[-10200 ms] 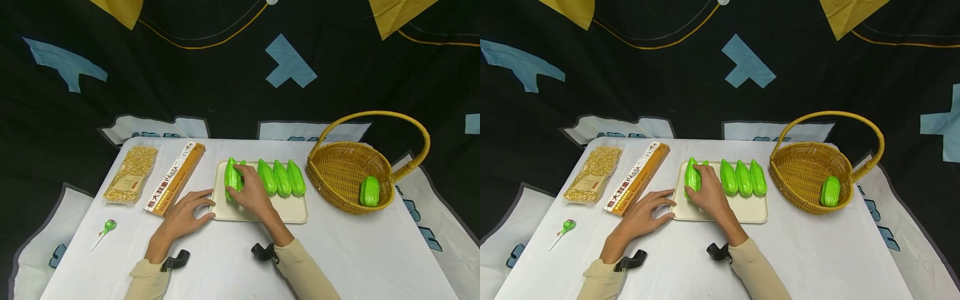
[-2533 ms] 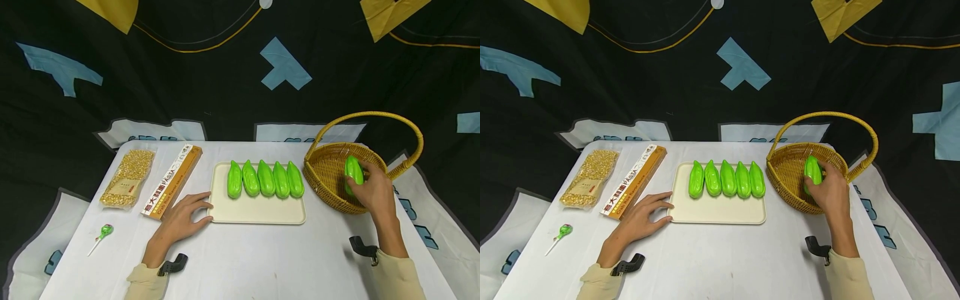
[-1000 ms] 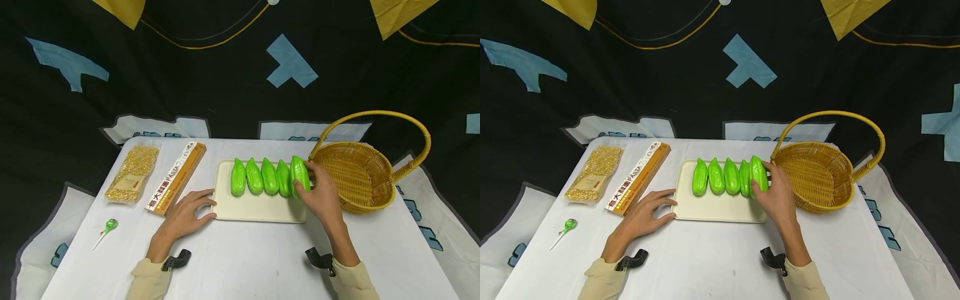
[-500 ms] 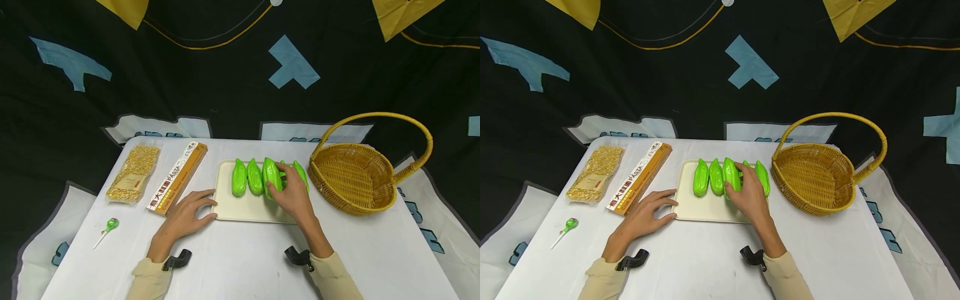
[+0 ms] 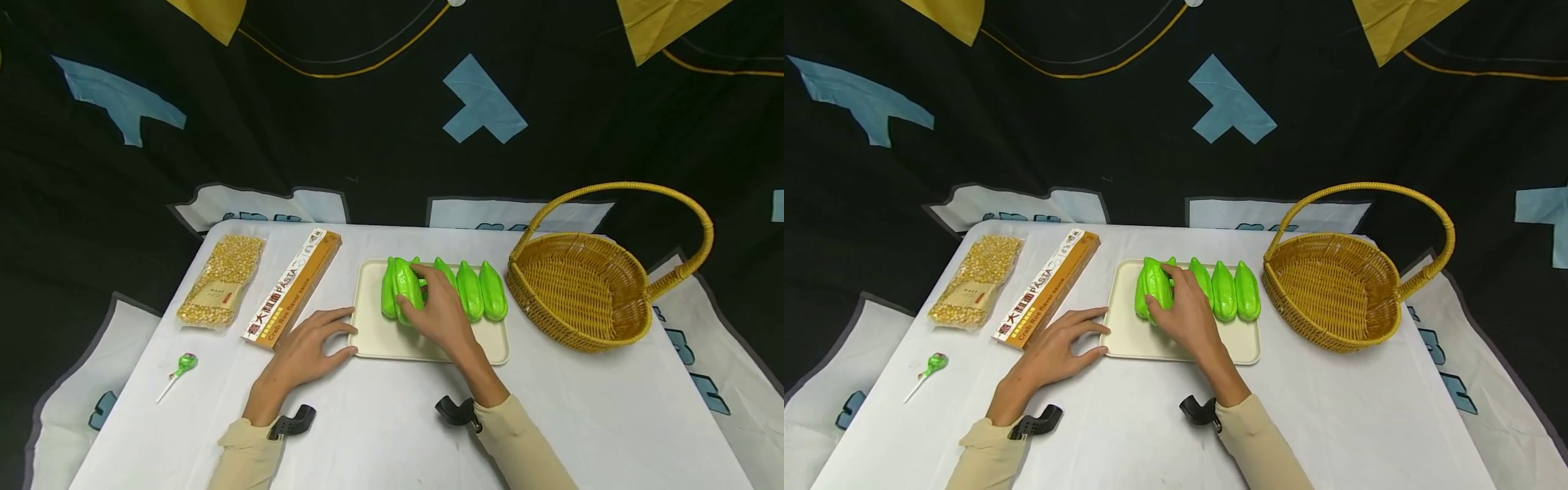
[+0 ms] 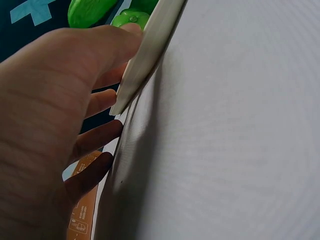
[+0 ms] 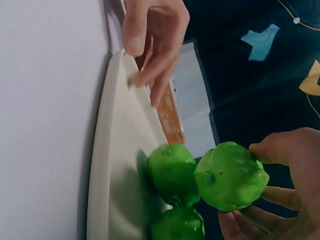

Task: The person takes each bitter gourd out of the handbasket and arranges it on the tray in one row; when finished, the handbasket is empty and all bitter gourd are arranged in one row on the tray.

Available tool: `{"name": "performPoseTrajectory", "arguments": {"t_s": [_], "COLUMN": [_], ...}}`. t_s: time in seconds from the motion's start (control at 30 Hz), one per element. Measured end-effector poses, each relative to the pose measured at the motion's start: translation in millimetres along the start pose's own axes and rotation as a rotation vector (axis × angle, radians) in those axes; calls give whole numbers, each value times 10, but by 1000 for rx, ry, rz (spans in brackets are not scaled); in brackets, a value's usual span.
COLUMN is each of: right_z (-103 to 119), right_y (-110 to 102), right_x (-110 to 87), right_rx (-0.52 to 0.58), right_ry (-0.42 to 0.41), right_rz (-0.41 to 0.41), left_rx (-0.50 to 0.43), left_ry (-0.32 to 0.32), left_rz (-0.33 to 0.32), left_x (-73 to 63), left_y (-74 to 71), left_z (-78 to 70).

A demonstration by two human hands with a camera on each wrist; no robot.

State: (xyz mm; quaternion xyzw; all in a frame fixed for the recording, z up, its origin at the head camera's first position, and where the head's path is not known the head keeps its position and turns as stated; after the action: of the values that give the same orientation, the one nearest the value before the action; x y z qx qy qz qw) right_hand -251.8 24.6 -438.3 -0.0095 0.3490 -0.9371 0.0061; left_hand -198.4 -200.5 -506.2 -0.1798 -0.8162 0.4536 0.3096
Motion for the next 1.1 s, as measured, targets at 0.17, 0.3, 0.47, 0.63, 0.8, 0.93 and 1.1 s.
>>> {"name": "performPoseTrajectory", "arguments": {"t_s": [0.17,0.3,0.47,0.63,0.8,0.93,1.1], "right_z": [134,269,399,451,471,511,559], "right_y": [149,265,389,493,583,677,737], "right_x": [31,56,111,173,215,231,232], "right_rx": [-23,-67,-102,-151,-171,-219,-273], "right_ry": [-10,-35,-60,-70,-59,-68,-86], "right_rz": [16,15,5,-15,-25,-23,-51], "left_rx": [0,-2,-2,-5,-5,-4,-9], "left_ry": [2,-5,-12,-8,5,12,13], "left_rz": [1,7,9,12,6,-3,-10], "left_x": [1,0,4,15,17,13,3], "left_y": [-8,-9,-1,4,-12,-21,-14], "left_z": [0,2,7,3,-5,-5,-4]}}
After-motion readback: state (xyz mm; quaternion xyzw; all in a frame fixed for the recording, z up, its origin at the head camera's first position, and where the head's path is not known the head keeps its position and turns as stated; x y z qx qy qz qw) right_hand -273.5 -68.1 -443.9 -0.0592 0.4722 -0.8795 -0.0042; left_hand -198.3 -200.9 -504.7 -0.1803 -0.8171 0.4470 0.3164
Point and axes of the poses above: each hand's wrist, its own x-axis towards the middle knuckle, its own y-axis out of the palm, z = x × y, the point moved 10 cm from there along x, towards the middle knuckle, and after that the axes turned 15 degrees about y, right-handed, at the moved point
